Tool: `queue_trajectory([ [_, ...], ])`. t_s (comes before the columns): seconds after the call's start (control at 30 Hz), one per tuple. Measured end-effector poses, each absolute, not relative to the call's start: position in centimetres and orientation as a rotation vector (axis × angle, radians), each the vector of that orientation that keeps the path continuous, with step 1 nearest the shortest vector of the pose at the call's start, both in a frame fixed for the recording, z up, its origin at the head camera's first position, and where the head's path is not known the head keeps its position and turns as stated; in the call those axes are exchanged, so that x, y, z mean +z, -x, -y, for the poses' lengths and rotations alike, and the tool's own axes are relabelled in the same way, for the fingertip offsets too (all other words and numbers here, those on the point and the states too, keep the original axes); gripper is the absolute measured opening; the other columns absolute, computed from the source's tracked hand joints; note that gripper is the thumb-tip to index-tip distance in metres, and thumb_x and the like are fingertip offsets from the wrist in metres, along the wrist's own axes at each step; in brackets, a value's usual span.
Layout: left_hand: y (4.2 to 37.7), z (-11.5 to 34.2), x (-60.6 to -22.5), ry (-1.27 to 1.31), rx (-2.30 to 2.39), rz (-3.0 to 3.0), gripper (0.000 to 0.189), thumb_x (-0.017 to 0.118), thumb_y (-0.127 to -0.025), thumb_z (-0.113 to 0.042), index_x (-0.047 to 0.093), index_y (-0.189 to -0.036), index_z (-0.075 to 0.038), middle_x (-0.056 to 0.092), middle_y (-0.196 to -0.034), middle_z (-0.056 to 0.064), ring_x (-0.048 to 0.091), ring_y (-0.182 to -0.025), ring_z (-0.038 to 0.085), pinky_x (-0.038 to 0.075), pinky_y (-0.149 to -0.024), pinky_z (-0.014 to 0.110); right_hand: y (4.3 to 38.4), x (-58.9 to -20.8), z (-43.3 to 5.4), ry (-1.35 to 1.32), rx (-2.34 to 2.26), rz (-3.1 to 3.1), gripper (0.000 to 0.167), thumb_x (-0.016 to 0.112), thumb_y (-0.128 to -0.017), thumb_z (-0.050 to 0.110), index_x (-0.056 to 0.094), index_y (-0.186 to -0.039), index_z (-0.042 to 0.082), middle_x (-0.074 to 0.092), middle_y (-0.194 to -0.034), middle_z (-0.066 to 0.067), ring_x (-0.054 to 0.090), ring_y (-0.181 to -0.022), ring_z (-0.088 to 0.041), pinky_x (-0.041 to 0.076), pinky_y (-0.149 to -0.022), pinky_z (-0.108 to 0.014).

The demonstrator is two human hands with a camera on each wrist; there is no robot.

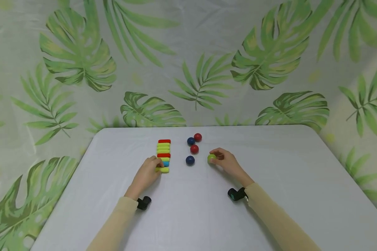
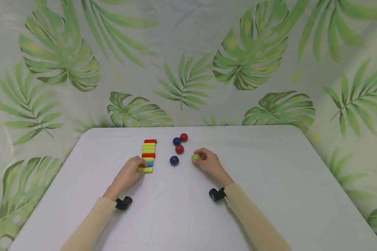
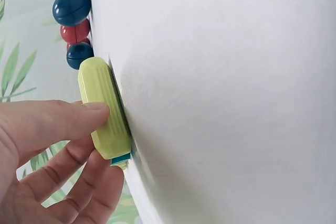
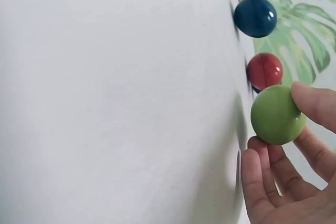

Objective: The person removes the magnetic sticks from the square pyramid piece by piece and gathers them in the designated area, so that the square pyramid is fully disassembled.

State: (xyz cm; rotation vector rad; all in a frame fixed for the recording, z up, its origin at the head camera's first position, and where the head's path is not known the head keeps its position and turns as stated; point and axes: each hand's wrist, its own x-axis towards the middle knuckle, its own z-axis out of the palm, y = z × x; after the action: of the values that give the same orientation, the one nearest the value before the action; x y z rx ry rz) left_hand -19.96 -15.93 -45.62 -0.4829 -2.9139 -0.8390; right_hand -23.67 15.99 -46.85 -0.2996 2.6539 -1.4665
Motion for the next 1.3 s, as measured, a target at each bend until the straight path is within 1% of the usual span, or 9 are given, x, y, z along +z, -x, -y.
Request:
queue_trajectory([
  [0.33, 20.5, 15.6, -45.5, 0.46, -0.769, 2.906, 0.017, 0.07, -0.078, 0.007, 0.066, -0.087, -0.006, 0.055, -0.088, 0.003, 0.051, -0.086, 0.023, 0.047, -0.077, 0.036, 26.9, -46.4, -13.5, 0.219, -1.484, -2.716, 0.031, 0.069, -0.088, 0.012, 0.061, -0.116, 0.002, 0.059, -0.116, -0.02, 0.056, -0.104, -0.033, 0.046, -0.09, -0.043],
  [0.5, 20.4, 15.4, -45.5, 0.463, -0.787, 2.919, 0.016, 0.071, -0.079, 0.006, 0.066, -0.089, -0.006, 0.056, -0.088, 0.002, 0.051, -0.086, 0.023, 0.047, -0.077, 0.036, 27.6, -46.5, -13.1, 0.205, -1.433, -2.752, 0.03, 0.068, -0.088, 0.01, 0.06, -0.116, 0.001, 0.059, -0.115, -0.021, 0.056, -0.102, -0.032, 0.046, -0.089, -0.041],
  [0.63, 20.4, 15.5, -45.3, 0.465, -0.813, 2.918, 0.015, 0.07, -0.08, 0.005, 0.066, -0.09, -0.006, 0.057, -0.09, 0.003, 0.051, -0.087, 0.023, 0.048, -0.078, 0.036, 27.5, -46.4, -13.4, 0.216, -1.43, -2.748, 0.035, 0.068, -0.088, 0.012, 0.058, -0.12, 0.0, 0.058, -0.118, -0.022, 0.056, -0.105, -0.033, 0.046, -0.091, -0.042],
  [0.77, 20.4, 15.7, -45.2, 0.484, -0.858, 2.871, 0.015, 0.069, -0.081, 0.003, 0.066, -0.092, -0.005, 0.058, -0.092, 0.004, 0.054, -0.09, 0.024, 0.048, -0.079, 0.037, 26.3, -45.8, -13.9, 0.274, -1.472, -2.769, 0.037, 0.069, -0.088, 0.012, 0.057, -0.121, -0.001, 0.057, -0.12, -0.022, 0.055, -0.109, -0.035, 0.045, -0.093, -0.044],
  [0.87, 20.4, 15.8, -44.9, 0.503, -0.963, 2.812, 0.015, 0.07, -0.082, 0.002, 0.065, -0.094, -0.004, 0.058, -0.093, 0.006, 0.056, -0.091, 0.025, 0.048, -0.079, 0.038, 24.6, -45.2, -14.2, 0.399, -1.495, -2.765, 0.033, 0.068, -0.088, 0.008, 0.058, -0.117, -0.003, 0.059, -0.117, -0.021, 0.057, -0.106, -0.035, 0.047, -0.091, -0.044],
  [0.93, 20.5, 15.8, -44.8, 0.518, -1.058, 2.774, 0.015, 0.07, -0.083, 0.001, 0.065, -0.097, -0.004, 0.059, -0.095, 0.008, 0.056, -0.091, 0.025, 0.048, -0.079, 0.038, 23.4, -45.1, -14.3, 0.51, -1.493, -2.714, 0.031, 0.068, -0.088, 0.006, 0.059, -0.116, -0.004, 0.06, -0.115, -0.02, 0.058, -0.102, -0.033, 0.048, -0.089, -0.043],
  [1.1, 21.1, 15.7, -44.7, 0.533, -1.19, 2.741, 0.019, 0.068, -0.086, -0.001, 0.064, -0.104, -0.002, 0.058, -0.102, 0.011, 0.055, -0.095, 0.025, 0.049, -0.082, 0.039, 21.1, -45.5, -14.0, 0.7, -1.391, -2.573, 0.036, 0.07, -0.087, 0.011, 0.059, -0.119, 0.0, 0.061, -0.114, -0.015, 0.059, -0.096, -0.026, 0.05, -0.084, -0.037],
  [1.17, 21.4, 15.6, -44.7, 0.528, -1.167, 2.773, 0.019, 0.069, -0.086, 0.0, 0.064, -0.104, -0.001, 0.058, -0.102, 0.011, 0.055, -0.096, 0.026, 0.049, -0.084, 0.041, 20.6, -45.8, -13.8, 0.742, -1.345, -2.559, 0.036, 0.071, -0.086, 0.011, 0.059, -0.119, 0.002, 0.061, -0.114, -0.013, 0.058, -0.095, -0.024, 0.05, -0.082, -0.035],
  [1.3, 21.9, 15.6, -44.9, 0.515, -1.056, 2.909, 0.017, 0.072, -0.082, -0.001, 0.065, -0.097, -0.003, 0.057, -0.1, 0.008, 0.052, -0.097, 0.027, 0.045, -0.087, 0.041, 20.3, -46.2, -13.2, 0.729, -1.289, -2.595, 0.029, 0.071, -0.085, 0.007, 0.062, -0.113, 0.004, 0.062, -0.108, -0.007, 0.057, -0.091, -0.02, 0.049, -0.081, -0.033],
])
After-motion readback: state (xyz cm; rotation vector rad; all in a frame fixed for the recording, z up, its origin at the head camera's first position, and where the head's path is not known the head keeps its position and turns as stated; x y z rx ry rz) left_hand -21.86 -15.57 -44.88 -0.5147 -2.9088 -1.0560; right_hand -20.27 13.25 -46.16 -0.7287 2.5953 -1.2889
